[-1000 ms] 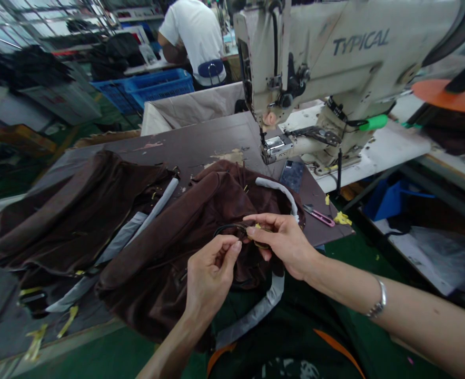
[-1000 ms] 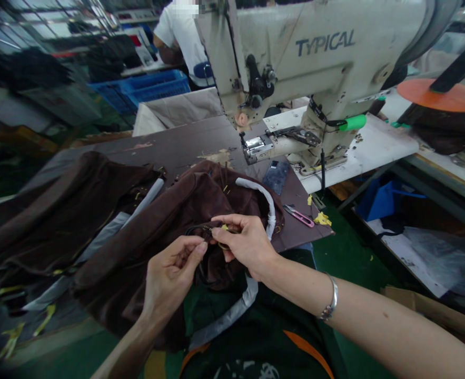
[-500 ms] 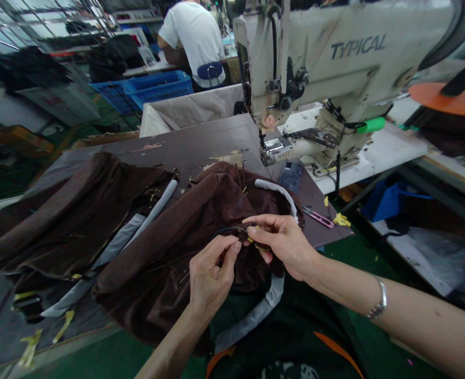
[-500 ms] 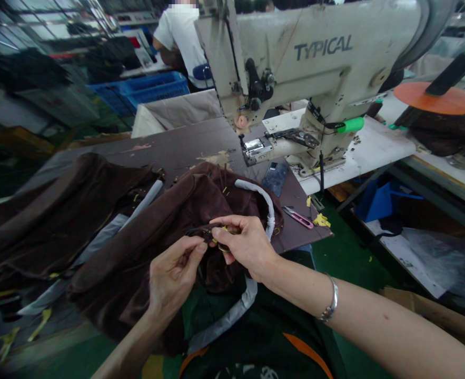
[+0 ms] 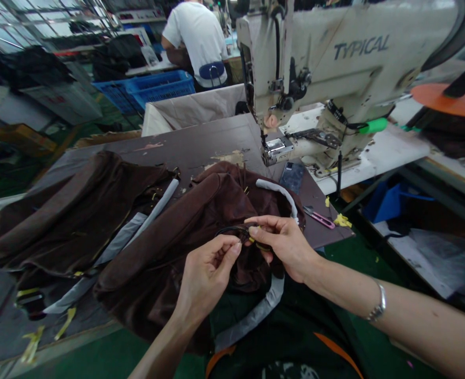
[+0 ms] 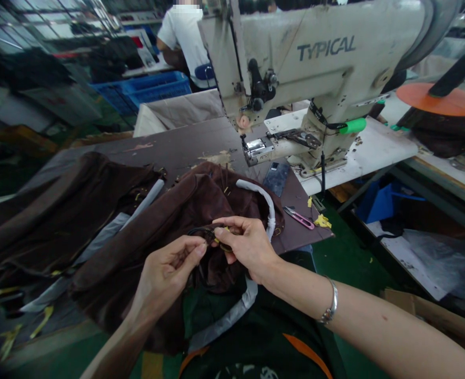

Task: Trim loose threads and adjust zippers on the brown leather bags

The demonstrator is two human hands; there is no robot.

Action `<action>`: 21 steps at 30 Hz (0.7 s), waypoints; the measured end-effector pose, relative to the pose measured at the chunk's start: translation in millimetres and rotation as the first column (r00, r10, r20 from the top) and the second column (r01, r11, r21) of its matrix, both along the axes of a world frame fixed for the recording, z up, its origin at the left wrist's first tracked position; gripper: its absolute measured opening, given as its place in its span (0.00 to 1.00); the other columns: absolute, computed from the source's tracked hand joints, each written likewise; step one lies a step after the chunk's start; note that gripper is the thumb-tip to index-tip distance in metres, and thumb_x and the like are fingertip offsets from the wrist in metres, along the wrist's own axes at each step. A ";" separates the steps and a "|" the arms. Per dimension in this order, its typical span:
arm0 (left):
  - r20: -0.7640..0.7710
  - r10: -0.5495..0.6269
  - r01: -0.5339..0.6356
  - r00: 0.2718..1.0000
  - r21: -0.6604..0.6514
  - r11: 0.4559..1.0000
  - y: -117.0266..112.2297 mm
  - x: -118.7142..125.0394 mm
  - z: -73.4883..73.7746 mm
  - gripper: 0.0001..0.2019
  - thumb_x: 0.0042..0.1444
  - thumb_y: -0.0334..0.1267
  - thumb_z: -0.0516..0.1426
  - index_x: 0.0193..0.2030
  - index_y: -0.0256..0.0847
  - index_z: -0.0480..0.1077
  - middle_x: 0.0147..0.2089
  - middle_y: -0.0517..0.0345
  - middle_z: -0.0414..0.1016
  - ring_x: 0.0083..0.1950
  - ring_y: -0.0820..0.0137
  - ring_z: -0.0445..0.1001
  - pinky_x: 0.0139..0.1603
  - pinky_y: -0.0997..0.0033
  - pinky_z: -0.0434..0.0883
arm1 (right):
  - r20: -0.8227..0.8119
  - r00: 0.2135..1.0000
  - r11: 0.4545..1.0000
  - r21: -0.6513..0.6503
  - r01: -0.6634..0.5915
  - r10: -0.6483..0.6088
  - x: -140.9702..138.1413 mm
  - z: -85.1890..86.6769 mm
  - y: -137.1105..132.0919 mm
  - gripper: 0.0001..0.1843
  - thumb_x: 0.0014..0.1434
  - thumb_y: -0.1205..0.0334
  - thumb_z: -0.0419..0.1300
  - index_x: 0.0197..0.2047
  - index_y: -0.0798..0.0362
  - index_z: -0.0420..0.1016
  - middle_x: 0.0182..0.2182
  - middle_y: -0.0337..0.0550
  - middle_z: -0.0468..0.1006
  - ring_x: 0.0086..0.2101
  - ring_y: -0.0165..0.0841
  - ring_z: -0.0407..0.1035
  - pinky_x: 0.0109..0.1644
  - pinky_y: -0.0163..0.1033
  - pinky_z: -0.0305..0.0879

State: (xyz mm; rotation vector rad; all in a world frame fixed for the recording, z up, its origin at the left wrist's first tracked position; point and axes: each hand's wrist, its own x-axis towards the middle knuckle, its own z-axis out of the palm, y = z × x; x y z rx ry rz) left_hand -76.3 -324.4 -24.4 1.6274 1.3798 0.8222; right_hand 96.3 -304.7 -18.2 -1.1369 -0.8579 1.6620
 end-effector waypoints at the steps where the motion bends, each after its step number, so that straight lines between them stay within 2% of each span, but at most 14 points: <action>1: -0.003 0.000 0.000 1.000 -0.001 1.000 -0.9 0.5 0.0 0.10 0.60 0.42 0.56 0.45 0.41 0.73 0.33 0.60 0.74 0.34 0.72 0.71 0.33 0.77 0.66 | 0.000 1.000 1.000 0.001 0.000 0.000 0.0 -0.2 -0.4 0.16 0.53 0.60 0.65 0.45 0.57 0.78 0.24 0.41 0.77 0.15 0.21 0.58 0.16 0.27 0.53; 10: -0.021 0.011 -0.010 1.000 0.026 1.000 -6.3 0.6 -2.7 0.10 0.60 0.40 0.56 0.46 0.40 0.73 0.32 0.60 0.75 0.31 0.73 0.71 0.30 0.78 0.66 | -0.004 1.000 1.000 0.030 -0.002 0.002 -0.5 1.1 -2.9 0.15 0.54 0.60 0.64 0.45 0.56 0.78 0.24 0.39 0.76 0.14 0.20 0.58 0.16 0.27 0.53; 16: -0.012 0.039 -0.038 0.999 0.065 0.997 -5.9 3.6 -6.5 0.08 0.61 0.40 0.55 0.40 0.39 0.72 0.31 0.60 0.73 0.32 0.72 0.70 0.32 0.77 0.66 | -0.007 1.000 0.999 0.040 -0.021 0.021 -0.5 2.5 -3.8 0.16 0.54 0.59 0.65 0.45 0.56 0.78 0.25 0.40 0.77 0.14 0.20 0.58 0.16 0.27 0.52; 21: -0.028 0.018 -0.014 0.999 0.128 0.992 -3.1 2.8 -11.7 0.07 0.61 0.39 0.55 0.38 0.39 0.71 0.33 0.60 0.73 0.34 0.73 0.71 0.34 0.77 0.66 | -0.010 1.000 0.999 0.023 -0.027 0.027 0.4 3.6 -4.0 0.15 0.53 0.60 0.65 0.44 0.57 0.78 0.25 0.40 0.77 0.14 0.19 0.57 0.16 0.27 0.51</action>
